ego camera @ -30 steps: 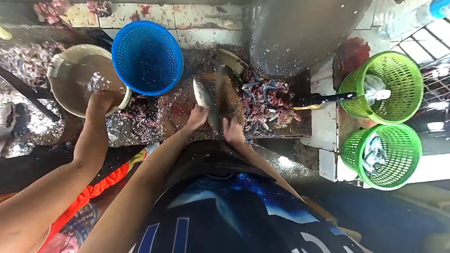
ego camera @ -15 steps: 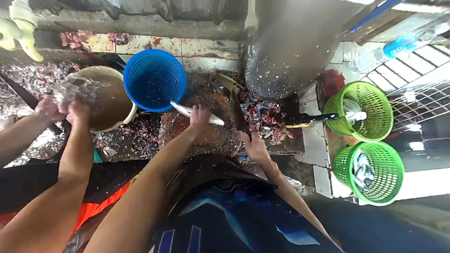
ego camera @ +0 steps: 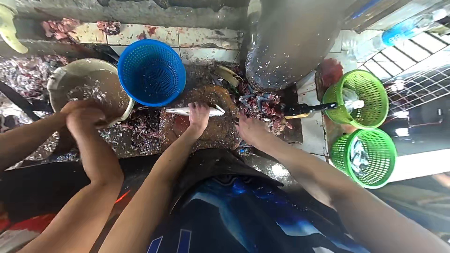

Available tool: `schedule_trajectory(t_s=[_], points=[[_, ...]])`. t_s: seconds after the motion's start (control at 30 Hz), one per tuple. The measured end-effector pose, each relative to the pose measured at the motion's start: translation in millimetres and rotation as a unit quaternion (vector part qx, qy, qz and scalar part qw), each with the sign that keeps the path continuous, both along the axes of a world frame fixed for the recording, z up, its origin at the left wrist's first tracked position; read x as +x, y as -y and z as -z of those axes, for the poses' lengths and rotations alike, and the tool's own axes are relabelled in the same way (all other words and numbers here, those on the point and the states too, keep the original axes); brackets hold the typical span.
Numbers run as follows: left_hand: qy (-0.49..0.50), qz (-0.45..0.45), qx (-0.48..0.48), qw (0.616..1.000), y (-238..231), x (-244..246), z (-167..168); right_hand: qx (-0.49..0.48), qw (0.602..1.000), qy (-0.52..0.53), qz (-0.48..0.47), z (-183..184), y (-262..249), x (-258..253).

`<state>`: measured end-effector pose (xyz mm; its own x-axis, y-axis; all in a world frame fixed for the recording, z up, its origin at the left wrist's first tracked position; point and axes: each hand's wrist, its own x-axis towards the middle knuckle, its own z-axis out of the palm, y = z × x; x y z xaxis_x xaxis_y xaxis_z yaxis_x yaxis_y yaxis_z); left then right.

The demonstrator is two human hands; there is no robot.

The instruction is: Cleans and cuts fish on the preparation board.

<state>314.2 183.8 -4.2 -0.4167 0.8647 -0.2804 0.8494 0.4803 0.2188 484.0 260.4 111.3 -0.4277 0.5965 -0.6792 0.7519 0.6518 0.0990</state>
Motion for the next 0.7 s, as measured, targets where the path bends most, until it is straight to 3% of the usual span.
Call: schedule_trajectory(t_s=[0.03, 0.13, 0.2, 0.33, 0.4, 0.47, 0.53, 0.57, 0.7], points=[[-0.053, -0.002, 0.004, 0.999, -2, 6, 20, 0.009, 1.000, -0.014, -0.008, 12, -1, -1], [-0.066, 0.015, -0.097, 0.993, -14, 1, 23, -0.003, 0.998, -0.062, -0.002, 37, -14, 1], [-0.069, 0.017, -0.075, 0.995, -9, 2, 30, -0.057, 0.993, -0.090, 0.056, 34, -25, 8], [-0.079, 0.036, -0.121, 0.989, -15, 4, 22, -0.176, 0.956, -0.136, 0.192, 46, -39, 10], [-0.086, 0.037, -0.119, 0.988, -15, 4, 25, -0.235, 0.910, -0.189, 0.286, 67, -33, -2], [-0.079, 0.035, -0.116, 0.989, -17, 4, 27, -0.309, 0.824, -0.270, 0.391, 91, -25, -7], [-0.060, 0.023, -0.125, 0.990, -20, 2, 24, -0.369, 0.751, -0.306, 0.454, 94, -20, -3], [-0.048, 0.014, -0.131, 0.990, -21, 1, 21, -0.375, 0.741, -0.306, 0.466, 88, -14, 2], [-0.004, -0.002, -0.144, 0.990, -24, -2, 18, -0.244, 0.809, -0.280, 0.456, 84, 9, -9]])
